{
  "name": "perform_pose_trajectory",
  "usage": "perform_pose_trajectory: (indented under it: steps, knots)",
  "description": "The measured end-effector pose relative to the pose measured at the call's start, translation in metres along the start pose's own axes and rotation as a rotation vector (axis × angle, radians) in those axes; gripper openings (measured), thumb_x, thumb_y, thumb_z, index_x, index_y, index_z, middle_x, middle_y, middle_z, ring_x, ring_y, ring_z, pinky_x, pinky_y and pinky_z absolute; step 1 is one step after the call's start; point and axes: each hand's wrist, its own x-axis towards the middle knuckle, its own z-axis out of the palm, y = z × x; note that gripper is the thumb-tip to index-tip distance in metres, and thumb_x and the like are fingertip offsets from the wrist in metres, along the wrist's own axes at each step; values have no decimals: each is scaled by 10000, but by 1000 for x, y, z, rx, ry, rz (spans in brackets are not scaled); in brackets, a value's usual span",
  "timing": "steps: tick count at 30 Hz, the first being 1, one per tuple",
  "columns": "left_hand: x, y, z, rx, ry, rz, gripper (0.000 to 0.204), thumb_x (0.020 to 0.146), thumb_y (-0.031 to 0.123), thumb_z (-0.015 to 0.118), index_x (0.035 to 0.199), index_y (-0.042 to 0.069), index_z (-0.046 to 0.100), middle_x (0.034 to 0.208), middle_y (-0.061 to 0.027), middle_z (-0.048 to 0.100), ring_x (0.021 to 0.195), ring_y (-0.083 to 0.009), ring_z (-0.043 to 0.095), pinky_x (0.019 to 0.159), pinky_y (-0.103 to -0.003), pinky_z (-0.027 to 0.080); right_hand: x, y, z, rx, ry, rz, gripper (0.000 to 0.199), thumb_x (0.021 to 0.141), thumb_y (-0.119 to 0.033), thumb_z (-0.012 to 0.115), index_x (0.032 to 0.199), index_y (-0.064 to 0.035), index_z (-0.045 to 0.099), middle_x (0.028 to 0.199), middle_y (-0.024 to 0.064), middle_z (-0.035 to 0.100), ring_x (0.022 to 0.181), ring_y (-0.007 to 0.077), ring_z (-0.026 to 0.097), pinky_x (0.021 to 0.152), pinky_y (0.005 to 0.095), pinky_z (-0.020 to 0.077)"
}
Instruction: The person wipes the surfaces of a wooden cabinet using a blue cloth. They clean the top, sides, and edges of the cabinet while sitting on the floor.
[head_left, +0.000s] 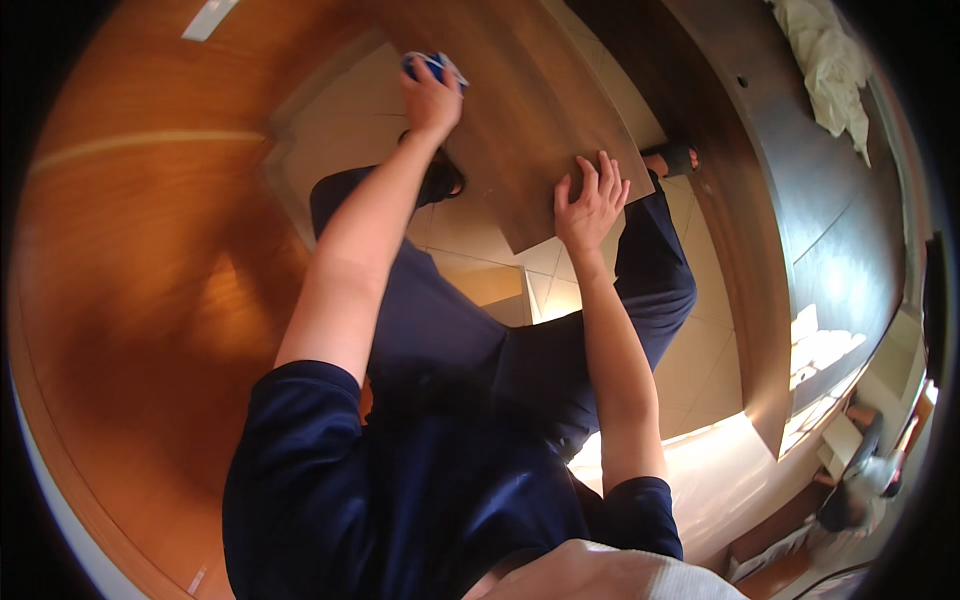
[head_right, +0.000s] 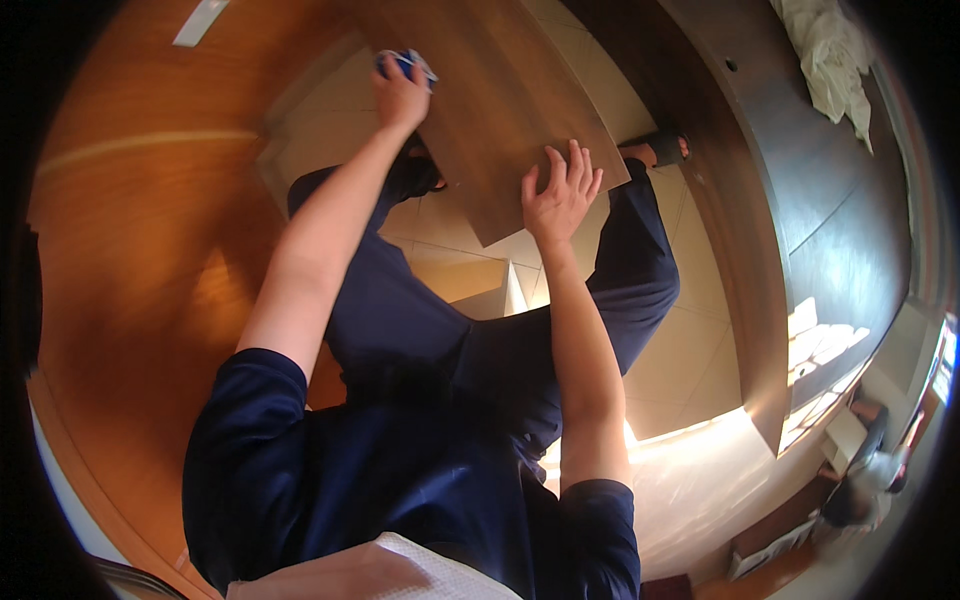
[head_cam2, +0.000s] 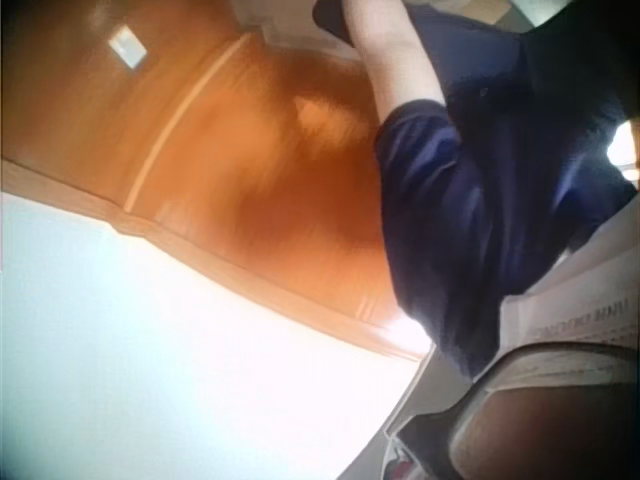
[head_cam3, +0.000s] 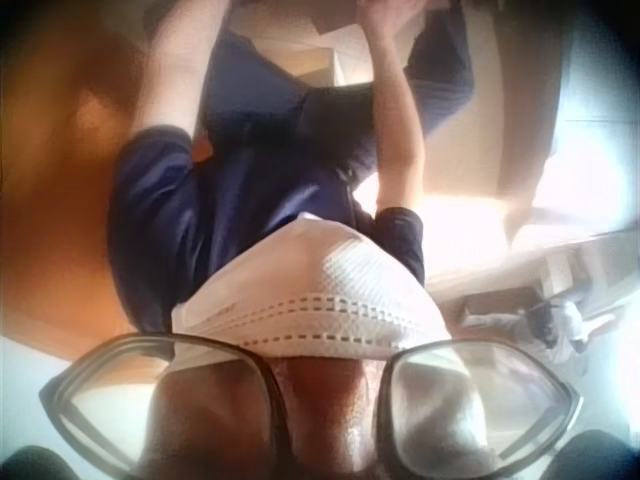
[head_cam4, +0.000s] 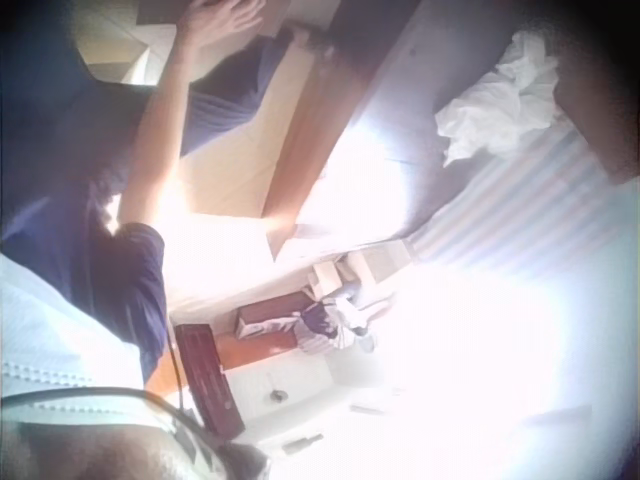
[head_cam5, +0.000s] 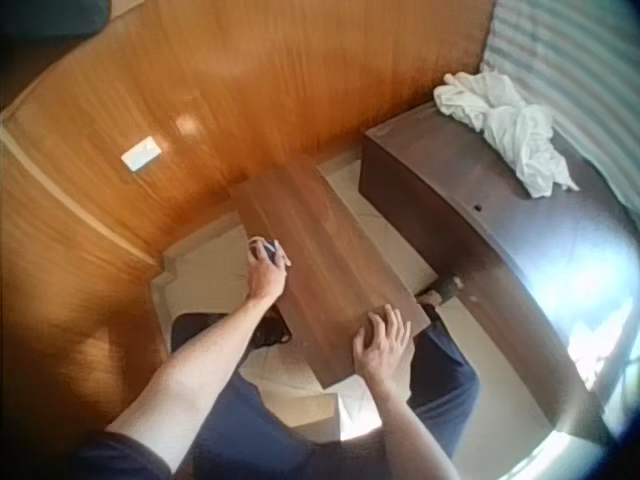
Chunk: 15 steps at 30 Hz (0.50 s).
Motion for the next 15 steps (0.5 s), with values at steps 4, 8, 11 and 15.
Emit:
perform_pose_trajectory:
  steps: [4,8,11,15]
  knots:
    - [-86,21,-19,5,-105,65,785,973,429,579,1521,-53,292,1435,-430,325,1271,-540,459,1065,-524,431,-2,2,1,-38,5,-30,381,913,-285,639,1255,-118,635,1457,150,514,1417,346,417,1199,561,235]
    - [-170,35,-48,-99,-278,127,839,971,419,615,1534,-68,226,1435,-456,270,1278,-598,434,1024,-532,474,-3,6,0,-31,9,-62,385,928,-293,628,1272,-119,629,1463,151,510,1423,344,408,1203,562,226]
    - [-243,37,-60,-81,-433,168,877,975,358,627,1557,-77,136,1433,-489,213,1228,-624,464,1025,-518,478,-6,6,1,-19,11,-75,385,939,-297,618,1280,-118,627,1470,152,505,1427,345,404,1206,561,222]
    - [-282,51,-77,-119,-679,131,862,1004,316,588,1567,-83,71,1413,-507,207,1167,-619,517,1003,-512,492,-7,11,2,-26,9,-72,391,947,-310,609,1286,-115,625,1481,151,499,1430,348,402,1208,561,217]
